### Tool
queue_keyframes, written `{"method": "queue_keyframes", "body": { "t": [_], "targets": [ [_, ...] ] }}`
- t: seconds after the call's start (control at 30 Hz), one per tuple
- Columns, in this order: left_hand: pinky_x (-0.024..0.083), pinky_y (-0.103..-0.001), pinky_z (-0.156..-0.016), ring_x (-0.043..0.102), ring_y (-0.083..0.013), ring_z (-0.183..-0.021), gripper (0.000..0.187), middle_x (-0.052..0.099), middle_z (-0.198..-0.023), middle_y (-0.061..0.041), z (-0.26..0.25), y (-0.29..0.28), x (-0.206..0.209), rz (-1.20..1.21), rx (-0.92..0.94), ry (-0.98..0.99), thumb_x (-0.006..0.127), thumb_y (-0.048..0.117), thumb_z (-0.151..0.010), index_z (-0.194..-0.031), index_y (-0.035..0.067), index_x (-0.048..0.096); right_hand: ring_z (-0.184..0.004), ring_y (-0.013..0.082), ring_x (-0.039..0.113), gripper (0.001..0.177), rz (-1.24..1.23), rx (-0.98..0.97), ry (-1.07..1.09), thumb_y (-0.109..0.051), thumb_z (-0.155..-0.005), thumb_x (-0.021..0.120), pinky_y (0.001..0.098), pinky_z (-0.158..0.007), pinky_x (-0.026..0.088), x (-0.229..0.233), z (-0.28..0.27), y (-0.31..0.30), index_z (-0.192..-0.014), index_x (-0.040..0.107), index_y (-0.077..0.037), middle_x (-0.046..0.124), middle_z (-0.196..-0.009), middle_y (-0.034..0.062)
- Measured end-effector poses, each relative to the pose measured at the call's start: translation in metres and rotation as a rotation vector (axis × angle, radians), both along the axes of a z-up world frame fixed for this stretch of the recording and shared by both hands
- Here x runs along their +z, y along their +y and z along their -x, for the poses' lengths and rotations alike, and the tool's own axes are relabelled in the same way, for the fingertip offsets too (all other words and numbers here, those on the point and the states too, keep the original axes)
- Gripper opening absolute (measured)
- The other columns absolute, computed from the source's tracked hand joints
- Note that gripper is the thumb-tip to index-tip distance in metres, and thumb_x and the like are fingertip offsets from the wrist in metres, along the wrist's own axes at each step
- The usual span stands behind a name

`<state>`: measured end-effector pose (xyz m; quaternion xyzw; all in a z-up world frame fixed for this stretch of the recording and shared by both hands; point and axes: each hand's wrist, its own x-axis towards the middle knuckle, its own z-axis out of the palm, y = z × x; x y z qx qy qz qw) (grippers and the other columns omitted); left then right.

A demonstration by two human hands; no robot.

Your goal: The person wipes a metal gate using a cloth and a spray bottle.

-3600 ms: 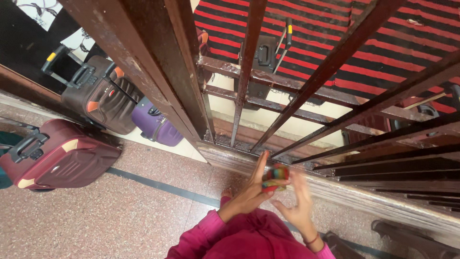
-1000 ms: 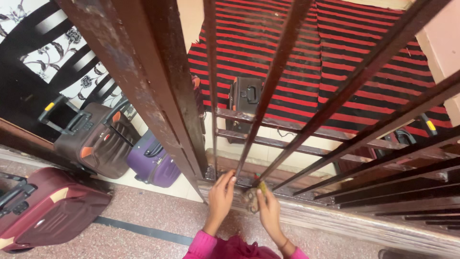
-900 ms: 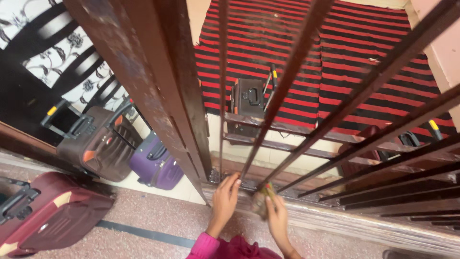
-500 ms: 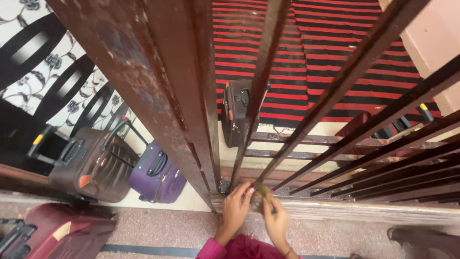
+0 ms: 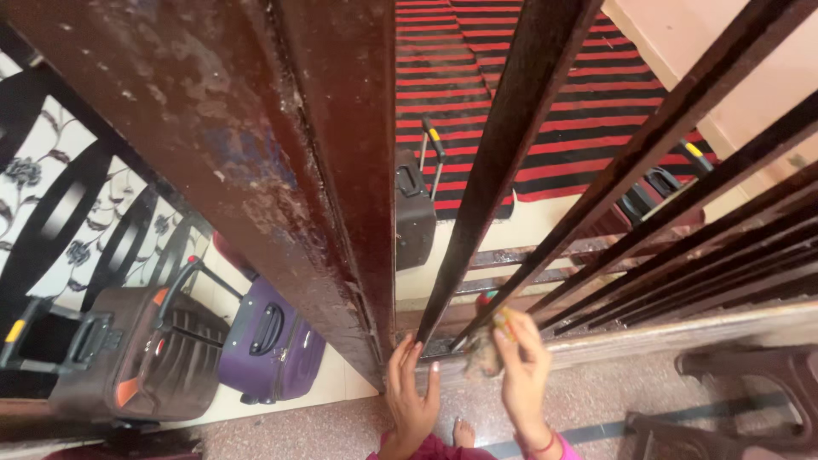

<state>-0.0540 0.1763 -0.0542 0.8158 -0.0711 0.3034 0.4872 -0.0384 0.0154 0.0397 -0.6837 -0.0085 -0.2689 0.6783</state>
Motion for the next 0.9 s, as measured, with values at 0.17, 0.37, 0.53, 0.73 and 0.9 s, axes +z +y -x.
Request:
{"method": "queue_keyframes", "body": {
  "t": [0.17, 0.37, 0.53, 0.73, 0.9],
  "targets": [
    [0.044, -0.05, -0.105, 0.051, -0.0449, -0.136, 0.068, 0.046, -0.154, -0.027, -0.004, 0.006, 0.011, -0.061, -0.162, 0.161, 0.062, 0.023, -0.096, -0.154, -0.002, 0.037, -0.09, 0.0124, 0.062, 0.027, 0.039, -0.118, -0.177, -0.005, -0.103, 0.057, 0.0257, -0.077, 0.051, 0.062, 0.007, 0.016, -0.127, 0.068, 0.002, 0.064, -0.118, 0.0121],
    [0.053, -0.043, -0.098, 0.062, -0.0408, -0.128, 0.053, 0.06, -0.144, -0.021, -0.016, 0.022, 0.017, 0.031, -0.237, 0.259, 0.056, 0.023, -0.101, -0.15, 0.007, 0.048, -0.066, 0.0063, 0.06, 0.031, 0.029, -0.159, -0.23, -0.008, -0.104, 0.057, 0.0189, -0.049, 0.051, 0.018, -0.001, 0.041, -0.133, 0.062, 0.002, 0.063, -0.113, 0.0088],
    [0.054, -0.042, -0.097, 0.064, -0.039, -0.125, 0.048, 0.064, -0.14, -0.02, -0.019, 0.023, 0.01, 0.025, -0.222, 0.207, 0.059, 0.023, -0.1, -0.145, 0.007, 0.054, -0.051, 0.0082, 0.058, 0.029, 0.019, -0.174, 0.143, -0.009, -0.095, 0.06, 0.0219, -0.037, 0.044, -0.053, 0.011, 0.035, -0.121, 0.069, -0.001, 0.065, -0.103, 0.0069],
    [0.058, -0.04, -0.091, 0.068, -0.0374, -0.119, 0.046, 0.067, -0.134, -0.018, -0.02, 0.023, 0.003, -0.015, -0.173, 0.214, 0.062, 0.021, -0.098, -0.143, 0.01, 0.058, -0.093, 0.0166, 0.065, 0.022, 0.241, -0.177, 0.002, -0.005, -0.103, 0.063, 0.0281, -0.075, 0.052, -0.118, 0.009, 0.032, -0.122, 0.071, 0.004, 0.067, -0.11, 0.0069],
    [0.06, -0.037, -0.083, 0.074, -0.0311, -0.109, 0.047, 0.07, -0.131, -0.014, -0.026, 0.021, -0.003, -0.059, -0.129, 0.208, 0.065, 0.021, -0.095, -0.141, 0.013, 0.06, -0.06, 0.009, 0.06, 0.023, -0.196, -0.1, 0.217, -0.007, -0.098, 0.057, 0.023, -0.042, 0.05, -0.056, 0.001, 0.036, -0.116, 0.069, -0.001, 0.057, -0.099, 0.0058]
  ]
}}
